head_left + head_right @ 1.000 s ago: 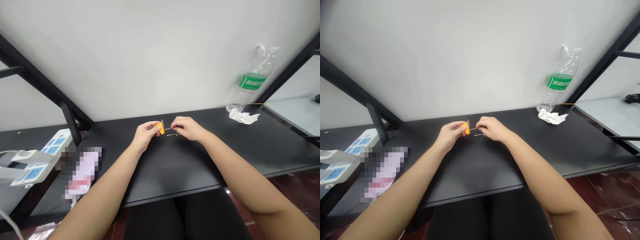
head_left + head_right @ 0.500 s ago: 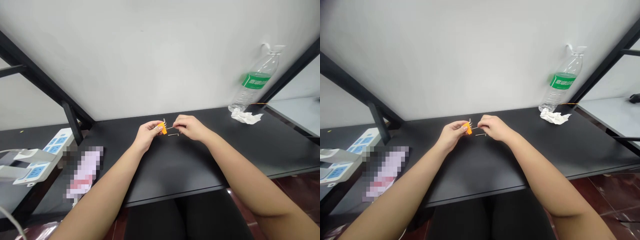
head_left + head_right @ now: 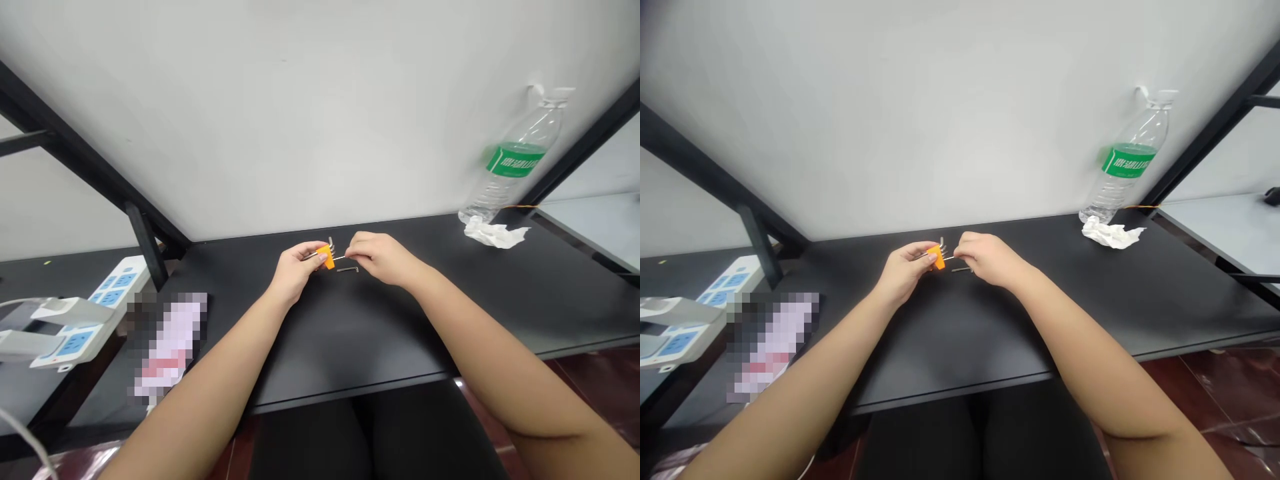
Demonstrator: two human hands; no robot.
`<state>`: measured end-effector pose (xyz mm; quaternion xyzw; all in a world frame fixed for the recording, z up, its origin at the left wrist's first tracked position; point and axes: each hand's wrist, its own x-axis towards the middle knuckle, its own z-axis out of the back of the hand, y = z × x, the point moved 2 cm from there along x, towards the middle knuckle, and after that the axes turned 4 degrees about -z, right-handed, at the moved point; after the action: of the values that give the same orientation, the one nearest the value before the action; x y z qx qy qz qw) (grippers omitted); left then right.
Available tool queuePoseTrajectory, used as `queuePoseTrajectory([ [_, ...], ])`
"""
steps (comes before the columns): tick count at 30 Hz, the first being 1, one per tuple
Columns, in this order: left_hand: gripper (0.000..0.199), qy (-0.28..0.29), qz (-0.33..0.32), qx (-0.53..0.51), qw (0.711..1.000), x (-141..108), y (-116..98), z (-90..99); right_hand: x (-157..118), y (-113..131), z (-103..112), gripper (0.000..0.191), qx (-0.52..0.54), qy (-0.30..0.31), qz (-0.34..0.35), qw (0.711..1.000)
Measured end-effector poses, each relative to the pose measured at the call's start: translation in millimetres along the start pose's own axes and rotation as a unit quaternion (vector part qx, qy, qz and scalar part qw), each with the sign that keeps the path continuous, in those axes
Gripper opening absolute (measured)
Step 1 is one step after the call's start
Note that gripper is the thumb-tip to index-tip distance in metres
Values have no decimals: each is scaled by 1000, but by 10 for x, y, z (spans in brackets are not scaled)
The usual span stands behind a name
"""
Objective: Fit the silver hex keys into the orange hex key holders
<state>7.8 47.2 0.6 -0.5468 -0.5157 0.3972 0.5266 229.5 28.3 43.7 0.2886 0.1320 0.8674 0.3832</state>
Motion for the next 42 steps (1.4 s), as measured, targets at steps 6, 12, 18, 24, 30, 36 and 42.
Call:
queuePoseTrajectory([
  [6, 45, 25, 16, -10, 1000, -37, -6, -63, -9, 70, -85, 28, -41, 19, 4, 999],
  [12, 44, 47, 19, -12, 999, -53, 20, -86, 14, 171, -232, 17, 60, 19, -7, 998],
  [18, 44, 46, 29, -26, 998, -42, -2, -81, 41, 69, -277, 12, 92, -15, -37, 995],
  [24, 46, 37, 37, -32, 998, -55, -17, -103, 21, -182, -194, 6, -50, 70, -102, 991],
  [30, 51, 25, 52, -31, 998, -45, -20, -83, -7, -397, -155, 12, -65, 133, -193, 970],
  [36, 51, 18, 55, -25, 998, -25, -14, -53, 10, -380, -215, 15, -73, 139, -175, 972],
  [42, 50, 18, 58, -26, 998, -21, 1, -51, 31, -351, -212, 11, -63, 126, -215, 966],
])
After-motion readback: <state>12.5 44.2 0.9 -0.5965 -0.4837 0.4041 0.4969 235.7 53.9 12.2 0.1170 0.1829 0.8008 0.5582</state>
